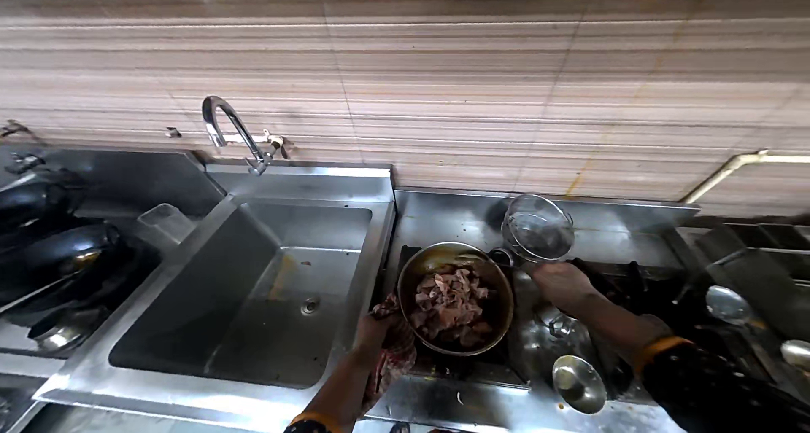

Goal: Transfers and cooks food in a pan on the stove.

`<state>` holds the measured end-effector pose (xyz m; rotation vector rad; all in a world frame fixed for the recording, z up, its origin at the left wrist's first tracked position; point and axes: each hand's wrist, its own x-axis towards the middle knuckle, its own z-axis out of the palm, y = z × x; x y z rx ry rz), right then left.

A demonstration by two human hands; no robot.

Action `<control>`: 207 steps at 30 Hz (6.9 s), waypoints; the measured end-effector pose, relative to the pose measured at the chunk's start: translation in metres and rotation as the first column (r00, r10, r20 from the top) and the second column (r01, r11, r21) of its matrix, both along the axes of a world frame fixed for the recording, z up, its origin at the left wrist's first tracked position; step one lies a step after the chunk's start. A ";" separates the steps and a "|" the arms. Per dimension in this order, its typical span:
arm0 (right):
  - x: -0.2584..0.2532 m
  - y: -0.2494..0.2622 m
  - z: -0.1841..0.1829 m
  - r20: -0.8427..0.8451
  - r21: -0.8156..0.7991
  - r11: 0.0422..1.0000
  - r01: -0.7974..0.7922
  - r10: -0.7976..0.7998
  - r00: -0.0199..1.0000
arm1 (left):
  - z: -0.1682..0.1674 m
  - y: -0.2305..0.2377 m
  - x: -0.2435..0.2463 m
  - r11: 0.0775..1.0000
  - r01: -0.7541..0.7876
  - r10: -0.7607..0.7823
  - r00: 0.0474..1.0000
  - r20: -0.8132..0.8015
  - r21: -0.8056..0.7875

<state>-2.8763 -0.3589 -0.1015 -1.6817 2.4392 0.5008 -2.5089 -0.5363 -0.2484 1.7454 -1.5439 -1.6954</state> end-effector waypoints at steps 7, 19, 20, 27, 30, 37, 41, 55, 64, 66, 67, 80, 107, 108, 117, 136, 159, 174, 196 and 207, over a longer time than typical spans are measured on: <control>0.008 0.046 -0.024 0.454 0.249 0.963 0.101 -0.208 0.866 | 0.020 0.018 -0.002 0.998 0.055 -0.055 0.998 0.021 -0.034; 0.125 0.064 -0.122 0.826 0.143 0.765 0.627 -0.442 0.351 | 0.010 0.038 0.008 0.998 0.056 -0.051 0.989 -0.137 0.031; 0.122 0.071 -0.119 0.827 0.108 0.767 0.632 -0.422 0.370 | 0.010 0.038 0.009 0.998 0.053 -0.046 0.987 -0.153 0.043; 0.108 0.074 -0.048 0.583 -0.207 0.859 0.467 -0.275 0.765 | 0.017 0.040 0.013 0.994 0.057 -0.039 0.982 -0.187 0.095; 0.121 0.056 -0.019 0.371 -0.193 0.922 0.334 -0.246 0.895 | 0.016 0.039 0.013 0.993 0.060 -0.039 0.979 -0.198 0.102; 0.090 -0.002 -0.017 0.045 -0.162 0.979 0.127 -0.121 0.992 | 0.016 0.035 0.012 0.991 0.055 -0.030 0.981 -0.192 0.125; 0.075 -0.007 0.015 0.071 0.088 0.953 0.289 -0.295 0.953 | 0.015 0.035 0.012 0.992 0.060 -0.041 0.985 -0.166 0.111; 0.148 0.071 -0.075 0.860 0.447 0.718 0.534 -0.510 -0.034 | -0.005 0.053 0.008 0.989 -0.012 0.053 0.958 -0.280 0.145; 0.177 0.086 -0.127 0.946 0.214 0.675 0.706 -0.323 0.022 | -0.010 0.062 0.006 0.990 -0.083 0.110 0.964 -0.243 0.118; 0.168 0.098 -0.117 0.940 0.207 0.679 0.704 -0.338 0.049 | -0.009 0.062 0.004 0.988 -0.090 0.119 0.962 -0.248 0.122; 0.163 0.103 -0.112 0.939 0.200 0.680 0.706 -0.340 0.062 | -0.008 0.062 0.004 0.989 -0.091 0.119 0.961 -0.251 0.121; 0.121 0.075 -0.043 0.559 -0.278 0.925 0.258 -0.063 0.827 | -0.006 0.062 0.005 0.988 -0.083 0.115 0.957 -0.265 0.129; 0.038 0.043 0.032 0.321 0.327 0.944 0.036 -0.147 0.936 | 0.010 0.078 -0.009 0.961 -0.263 0.270 0.960 -0.080 0.082; 0.040 0.051 0.028 0.366 0.325 0.942 0.078 -0.201 0.908 | 0.011 0.079 -0.009 0.960 -0.266 0.272 0.960 -0.069 0.085; 0.117 0.081 -0.074 0.863 0.429 0.722 0.543 -0.504 -0.011 | 0.011 0.081 -0.007 0.989 -0.131 0.134 0.990 -0.051 0.068; 0.116 0.094 -0.096 0.916 -0.041 0.726 0.686 -0.247 0.317 | 0.009 0.082 -0.002 0.995 -0.066 0.072 0.993 -0.093 0.074; 0.093 0.088 -0.032 0.745 0.328 0.881 0.340 -0.463 0.480 | 0.011 0.077 0.004 0.996 0.068 -0.065 0.996 -0.067 0.052; 0.204 0.065 -0.125 0.946 0.086 0.689 0.720 -0.284 0.159 | 0.007 0.077 0.007 0.997 0.049 -0.041 0.990 -0.133 0.052; 0.101 -0.044 0.026 -0.010 -0.006 0.840 -0.542 0.542 0.840 | 0.009 0.077 -0.002 0.998 -0.020 0.026 0.994 -0.107 0.062; 0.009 -0.051 0.049 0.111 0.249 0.965 -0.083 0.056 0.992 | 0.000 0.084 -0.006 0.992 -0.123 0.126 0.989 -0.083 0.042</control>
